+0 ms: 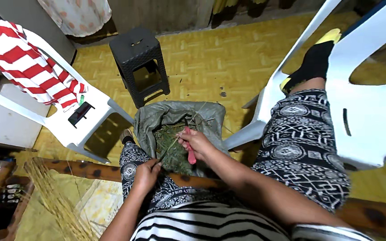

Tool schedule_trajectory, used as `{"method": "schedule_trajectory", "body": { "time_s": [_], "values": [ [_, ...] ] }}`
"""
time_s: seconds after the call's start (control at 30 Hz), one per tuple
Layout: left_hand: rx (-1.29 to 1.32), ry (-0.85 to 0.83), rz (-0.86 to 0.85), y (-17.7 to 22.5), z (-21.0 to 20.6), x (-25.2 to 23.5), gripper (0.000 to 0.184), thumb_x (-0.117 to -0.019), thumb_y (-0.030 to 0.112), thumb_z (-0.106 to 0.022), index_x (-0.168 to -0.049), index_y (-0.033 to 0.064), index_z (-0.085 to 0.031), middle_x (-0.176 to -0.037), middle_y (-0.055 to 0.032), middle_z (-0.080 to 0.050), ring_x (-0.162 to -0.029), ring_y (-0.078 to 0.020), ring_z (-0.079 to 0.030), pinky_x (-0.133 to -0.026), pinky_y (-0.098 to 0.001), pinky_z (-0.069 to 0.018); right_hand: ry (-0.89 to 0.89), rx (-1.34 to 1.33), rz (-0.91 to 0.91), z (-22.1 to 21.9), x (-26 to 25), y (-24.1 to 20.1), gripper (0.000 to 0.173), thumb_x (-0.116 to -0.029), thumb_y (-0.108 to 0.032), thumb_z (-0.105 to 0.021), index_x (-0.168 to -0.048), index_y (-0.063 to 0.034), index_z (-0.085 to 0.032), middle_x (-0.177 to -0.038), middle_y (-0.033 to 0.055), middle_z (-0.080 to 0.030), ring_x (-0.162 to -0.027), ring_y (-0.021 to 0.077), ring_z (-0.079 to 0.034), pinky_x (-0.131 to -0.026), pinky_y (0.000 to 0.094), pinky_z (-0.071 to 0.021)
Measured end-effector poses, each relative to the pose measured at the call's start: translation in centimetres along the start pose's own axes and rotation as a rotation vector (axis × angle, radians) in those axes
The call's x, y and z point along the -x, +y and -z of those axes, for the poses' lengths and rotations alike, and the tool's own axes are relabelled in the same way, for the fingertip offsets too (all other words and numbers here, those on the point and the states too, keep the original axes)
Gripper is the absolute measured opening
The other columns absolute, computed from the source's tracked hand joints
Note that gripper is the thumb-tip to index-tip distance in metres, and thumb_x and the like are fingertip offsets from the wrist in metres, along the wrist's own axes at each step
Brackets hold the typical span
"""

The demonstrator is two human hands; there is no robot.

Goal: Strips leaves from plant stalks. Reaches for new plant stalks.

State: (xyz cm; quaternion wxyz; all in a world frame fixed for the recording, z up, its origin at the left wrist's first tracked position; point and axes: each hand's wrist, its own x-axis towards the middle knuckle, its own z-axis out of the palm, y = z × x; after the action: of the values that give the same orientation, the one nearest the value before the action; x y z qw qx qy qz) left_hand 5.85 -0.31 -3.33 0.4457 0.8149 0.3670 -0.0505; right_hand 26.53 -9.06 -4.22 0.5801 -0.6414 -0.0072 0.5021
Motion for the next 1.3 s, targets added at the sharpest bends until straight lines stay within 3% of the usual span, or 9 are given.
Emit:
{"method": "schedule_trajectory", "body": {
  "time_s": [0.1,0.2,0.33,0.53,0.73,0.9,1.1,1.23,1.3],
  "values": [
    [0.032,0.015,-0.009,-1.3,0.8,0.8,0.029,-0.1056,0.019,-0.057,-0.123,0.0017,-0.072,-0.108,-0.0136,-0.074,-0.098,-0.0201,-0.070,-0.094,-0.0420,-0.0538,-0.001,-0.014,0.022,0.3,-0.1,-1.1,0.012,-0.1067,-0.010,-0.054,-0.104,0.0010,-0.060,-0.067,0.0009,-0.060,-0.049,0.0035,-0.049,-0.047,0.0164,-0.0412],
    [0.038,0.058,-0.030,-3.4,2.0,1.9,0.026,-0.1043,0.019,-0.059,-0.119,0.0028,-0.074,-0.100,-0.0101,-0.075,-0.091,-0.0167,-0.071,-0.089,-0.0403,-0.0555,0.030,-0.041,0.066,0.8,-0.2,-2.6,0.011,-0.1066,-0.010,-0.054,-0.106,0.0004,-0.059,-0.068,0.0010,-0.061,-0.049,0.0035,-0.049,-0.047,0.0166,-0.0416],
    [0.070,0.114,-0.034,-6.7,3.6,3.7,0.025,-0.1026,0.016,-0.061,-0.118,0.0010,-0.074,-0.104,-0.0110,-0.076,-0.096,-0.0178,-0.073,-0.093,-0.0416,-0.0568,0.068,-0.078,0.133,1.9,-0.2,-5.3,0.009,-0.1063,-0.010,-0.055,-0.107,-0.0012,-0.059,-0.071,0.0015,-0.062,-0.049,0.0038,-0.050,-0.047,0.0173,-0.0418],
    [0.103,0.160,0.024,-11.9,5.6,6.2,0.025,-0.1007,0.016,-0.061,-0.116,0.0001,-0.074,-0.095,-0.0081,-0.076,-0.081,-0.0132,-0.071,-0.080,-0.0354,-0.0586,0.135,-0.089,0.243,4.1,-0.5,-9.4,0.009,-0.1067,-0.012,-0.053,-0.106,-0.0050,-0.060,-0.071,-0.0008,-0.061,-0.050,0.0033,-0.050,-0.046,0.0171,-0.0433],
    [0.148,0.191,0.105,-17.0,7.8,8.5,0.025,-0.1004,0.014,-0.061,-0.116,-0.0007,-0.073,-0.095,-0.0081,-0.075,-0.083,-0.0117,-0.069,-0.083,-0.0345,-0.0574,0.240,-0.138,0.356,9.1,-0.7,-14.5,0.011,-0.1073,-0.014,-0.051,-0.104,-0.0079,-0.059,-0.068,-0.0035,-0.059,-0.049,0.0032,-0.048,-0.046,0.0184,-0.0428],
    [0.168,0.258,0.164,-20.4,9.6,10.3,0.026,-0.1001,0.011,-0.060,-0.119,-0.0038,-0.071,-0.099,-0.0119,-0.074,-0.086,-0.0140,-0.070,-0.086,-0.0366,-0.0568,0.424,-0.166,0.421,14.0,-0.4,-18.0,0.006,-0.1045,-0.017,-0.056,-0.103,-0.0124,-0.060,-0.069,-0.0060,-0.059,-0.050,0.0022,-0.049,-0.046,0.0182,-0.0420],
    [0.175,0.339,0.234,-22.4,10.6,11.6,0.028,-0.1011,0.013,-0.059,-0.120,-0.0042,-0.070,-0.099,-0.0131,-0.073,-0.086,-0.0149,-0.068,-0.086,-0.0367,-0.0556,0.567,-0.246,0.490,19.1,0.0,-19.7,0.003,-0.1037,-0.019,-0.056,-0.105,-0.0169,-0.058,-0.071,-0.0082,-0.058,-0.052,0.0010,-0.050,-0.047,0.0177,-0.0430],
    [0.191,0.340,0.238,-21.5,10.3,10.9,0.028,-0.1015,0.016,-0.059,-0.120,-0.0010,-0.071,-0.099,-0.0096,-0.074,-0.086,-0.0120,-0.068,-0.085,-0.0341,-0.0553,0.613,-0.248,0.499,19.1,0.1,-19.0,0.003,-0.1043,-0.019,-0.056,-0.102,-0.0173,-0.057,-0.068,-0.0093,-0.056,-0.050,0.0002,-0.048,-0.046,0.0170,-0.0419],
    [0.201,0.344,0.225,-21.1,9.8,10.1,0.028,-0.1015,0.017,-0.060,-0.119,-0.0011,-0.071,-0.097,-0.0098,-0.074,-0.083,-0.0127,-0.068,-0.082,-0.0345,-0.0559,0.655,-0.195,0.501,18.6,0.1,-18.2,0.009,-0.1058,-0.029,-0.055,-0.107,-0.0192,-0.055,-0.068,-0.0106,-0.055,-0.048,-0.0010,-0.046,-0.045,0.0164,-0.0407]
  ]
}}
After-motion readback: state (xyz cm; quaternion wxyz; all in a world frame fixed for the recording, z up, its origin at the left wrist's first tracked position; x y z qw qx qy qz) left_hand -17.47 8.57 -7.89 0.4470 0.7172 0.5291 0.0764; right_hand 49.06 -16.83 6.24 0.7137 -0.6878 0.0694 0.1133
